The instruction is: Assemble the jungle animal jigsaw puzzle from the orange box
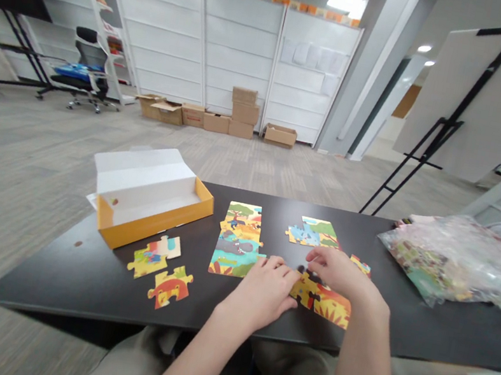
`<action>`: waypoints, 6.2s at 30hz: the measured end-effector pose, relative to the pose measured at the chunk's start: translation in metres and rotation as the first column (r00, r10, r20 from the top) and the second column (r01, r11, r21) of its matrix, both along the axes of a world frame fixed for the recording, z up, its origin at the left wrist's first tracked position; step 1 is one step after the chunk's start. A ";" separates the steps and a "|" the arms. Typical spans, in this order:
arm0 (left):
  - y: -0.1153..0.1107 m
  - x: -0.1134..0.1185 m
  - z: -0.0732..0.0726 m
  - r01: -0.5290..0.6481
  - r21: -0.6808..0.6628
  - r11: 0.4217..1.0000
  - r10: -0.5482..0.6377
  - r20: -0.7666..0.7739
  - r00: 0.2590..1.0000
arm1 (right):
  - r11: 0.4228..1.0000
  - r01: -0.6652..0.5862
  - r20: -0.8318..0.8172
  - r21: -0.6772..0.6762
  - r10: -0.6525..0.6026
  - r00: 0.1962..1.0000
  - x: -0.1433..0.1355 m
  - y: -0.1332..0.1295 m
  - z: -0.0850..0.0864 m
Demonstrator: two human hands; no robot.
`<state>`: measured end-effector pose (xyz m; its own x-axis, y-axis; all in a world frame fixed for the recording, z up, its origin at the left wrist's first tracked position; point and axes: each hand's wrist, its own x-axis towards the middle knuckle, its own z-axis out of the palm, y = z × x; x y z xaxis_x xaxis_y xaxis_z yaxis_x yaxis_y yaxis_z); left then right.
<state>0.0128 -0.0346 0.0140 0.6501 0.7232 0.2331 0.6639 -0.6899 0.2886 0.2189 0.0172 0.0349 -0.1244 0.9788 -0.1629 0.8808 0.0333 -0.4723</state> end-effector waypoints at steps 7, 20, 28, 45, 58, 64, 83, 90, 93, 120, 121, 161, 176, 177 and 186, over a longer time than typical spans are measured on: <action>0.007 0.009 0.002 -0.024 -0.043 0.999 0.023 -0.019 1.000 | 0.998 -0.057 -0.074 -0.017 0.056 0.996 0.002 -0.003 0.001; 0.006 0.004 0.000 -0.031 -0.113 0.993 0.045 0.131 0.990 | 0.971 -0.220 -0.306 -0.095 0.181 0.935 0.008 -0.003 -0.002; 0.015 -0.013 -0.003 -0.044 -0.058 0.997 0.059 0.297 0.953 | 0.974 -0.225 -0.507 -0.031 0.179 0.843 0.005 -0.001 0.002; 0.025 -0.131 0.005 -0.584 0.067 0.809 0.586 -0.006 0.811 | 0.964 0.081 -0.581 0.252 0.084 0.809 -0.009 0.027 -0.017; 0.069 -0.114 0.002 -0.543 -0.048 0.838 0.543 -0.031 0.839 | 0.923 0.207 -0.664 0.325 0.067 0.745 -0.017 0.032 -0.016; 0.075 -0.113 -0.005 -0.526 -0.105 0.844 0.525 -0.039 0.850 | 0.922 0.214 -0.649 0.322 0.050 0.759 -0.009 0.031 -0.018; 0.069 -0.105 -0.005 -0.390 0.050 0.920 0.364 0.267 0.892 | 0.996 0.050 -0.310 0.070 -0.026 0.951 0.014 0.020 -0.020; 0.090 -0.071 -0.001 -0.179 0.074 0.981 0.164 0.169 0.972 | 0.998 -0.043 -0.235 0.036 0.050 0.971 0.012 0.021 -0.024; 0.109 -0.057 -0.002 -0.122 0.012 0.992 0.120 0.115 0.986 | 0.998 -0.039 -0.272 0.047 0.051 0.961 0.012 0.019 -0.023; 0.132 -0.043 -0.012 -0.058 -0.039 0.998 0.061 0.068 0.996 | 0.996 0.040 -0.286 0.081 -0.016 0.958 0.006 0.016 -0.020; 0.130 -0.043 -0.011 -0.061 -0.041 0.997 0.063 0.060 0.996 | 0.996 0.046 -0.289 0.082 -0.020 0.957 0.007 0.017 -0.020; 0.126 -0.042 -0.013 0.032 -0.105 0.994 -0.011 0.199 0.980 | 0.913 0.273 -0.451 0.303 -0.115 0.885 -0.006 0.028 -0.013; 0.122 -0.055 -0.004 -0.008 -0.174 0.985 0.038 0.171 0.984 | 0.916 0.277 -0.462 0.292 -0.118 0.879 -0.004 0.027 -0.012; 0.122 -0.058 -0.002 -0.005 -0.204 0.979 0.041 0.173 0.984 | 0.915 0.277 -0.468 0.294 -0.115 0.876 -0.004 0.027 -0.012; 0.114 -0.063 0.004 0.126 -0.290 0.949 -0.077 0.177 0.981 | 0.915 0.271 -0.478 0.300 -0.102 0.873 -0.004 0.025 -0.012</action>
<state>-0.0505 0.0796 0.0184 0.6953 0.7078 0.1250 0.5221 -0.6169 0.5890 0.2150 0.0419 0.0225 0.0904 0.9716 0.2187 0.5859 0.1257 -0.8006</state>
